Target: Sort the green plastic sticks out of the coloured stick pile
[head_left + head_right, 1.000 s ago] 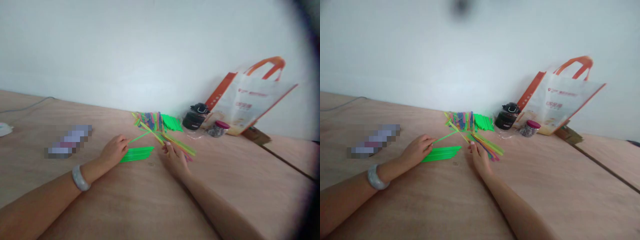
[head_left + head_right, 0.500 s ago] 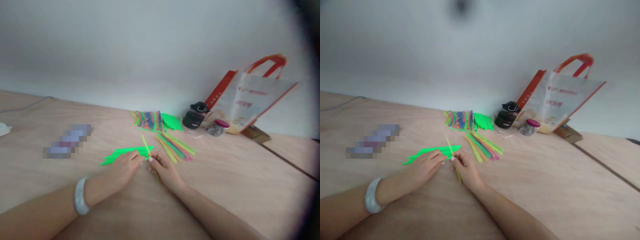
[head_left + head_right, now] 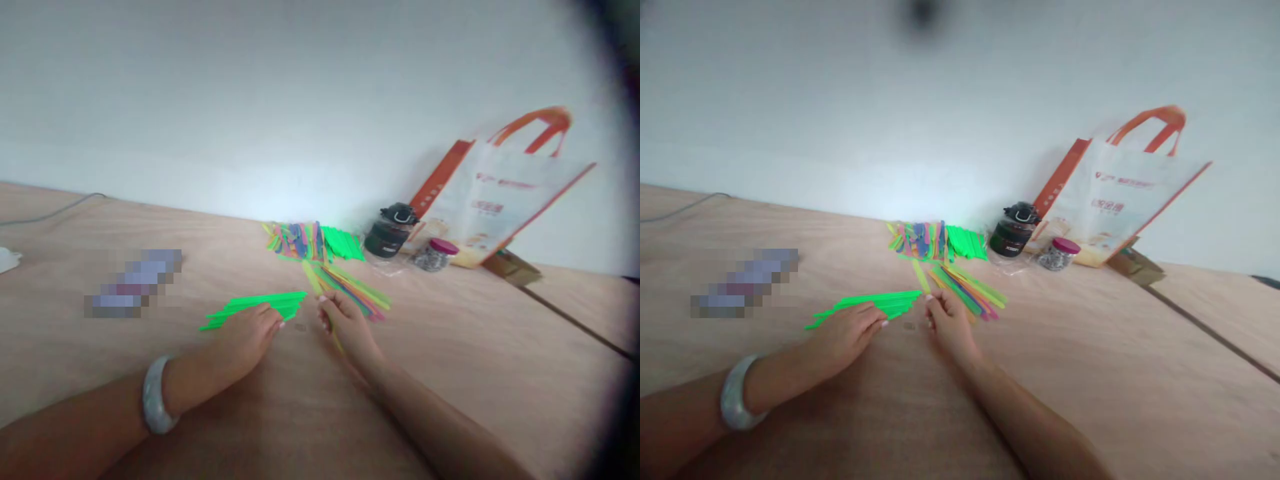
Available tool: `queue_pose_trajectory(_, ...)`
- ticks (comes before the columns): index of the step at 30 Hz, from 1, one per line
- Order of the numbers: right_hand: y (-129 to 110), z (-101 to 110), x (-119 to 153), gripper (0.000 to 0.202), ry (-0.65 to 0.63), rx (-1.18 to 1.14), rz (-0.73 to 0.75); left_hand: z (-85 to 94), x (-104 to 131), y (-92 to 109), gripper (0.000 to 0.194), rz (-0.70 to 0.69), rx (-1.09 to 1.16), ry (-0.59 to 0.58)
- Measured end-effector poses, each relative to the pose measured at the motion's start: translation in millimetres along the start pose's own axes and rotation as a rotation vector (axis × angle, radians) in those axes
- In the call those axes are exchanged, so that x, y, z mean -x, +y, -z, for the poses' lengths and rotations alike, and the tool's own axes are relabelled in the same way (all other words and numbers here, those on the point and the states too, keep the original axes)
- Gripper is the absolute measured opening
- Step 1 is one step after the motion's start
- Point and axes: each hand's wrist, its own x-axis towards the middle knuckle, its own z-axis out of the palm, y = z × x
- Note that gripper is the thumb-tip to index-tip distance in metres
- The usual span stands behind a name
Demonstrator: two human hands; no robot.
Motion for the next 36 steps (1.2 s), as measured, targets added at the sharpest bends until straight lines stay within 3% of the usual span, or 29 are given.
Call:
queue_pose_trajectory(2,5,14,-10,0.026,0.136,0.21,0.076,2.6,-2,-3,0.03,0.007,-0.013,-0.015)
queue_pose_trajectory(4,11,24,-17,0.021,0.163,0.516,0.186,1.6,-3,-6,0.03,-0.009,-0.044,-0.033)
queue_pose_trajectory(8,20,27,-15,0.021,0.094,0.995,0.358,-9.7,-1,-15,0.028,-0.047,-0.079,0.031)
queue_pose_trajectory(12,23,24,-13,0.023,-0.045,1.195,0.403,-22.3,0,-31,0.037,-0.079,-0.096,0.072)
queue_pose_trajectory(16,30,24,-21,0.024,-0.037,1.274,0.366,-28.9,-8,-47,0.034,-0.077,-0.081,0.007)
queue_pose_trajectory(23,34,25,-29,0.026,0.029,1.234,0.441,-25.4,-26,-45,0.036,-0.062,-0.057,-0.01)
queue_pose_trajectory(27,36,54,-29,0.029,0.219,1.013,0.489,-10.0,-11,-45,0.052,0.102,-0.145,0.017)
queue_pose_trajectory(29,45,77,-32,0.036,0.454,0.844,0.407,-3.7,0,-52,0.063,0.249,-0.169,0.038)
queue_pose_trajectory(31,57,99,-37,0.043,0.654,0.669,0.235,-1.5,7,-59,0.067,0.38,-0.159,0.019)
queue_pose_trajectory(34,74,115,-47,0.048,0.721,0.419,0.01,-6.4,5,-65,0.064,0.418,-0.116,-0.033)
queue_pose_trajectory(36,78,114,-53,0.049,0.692,0.332,-0.019,-12.8,-2,-63,0.061,0.371,-0.1,-0.032)
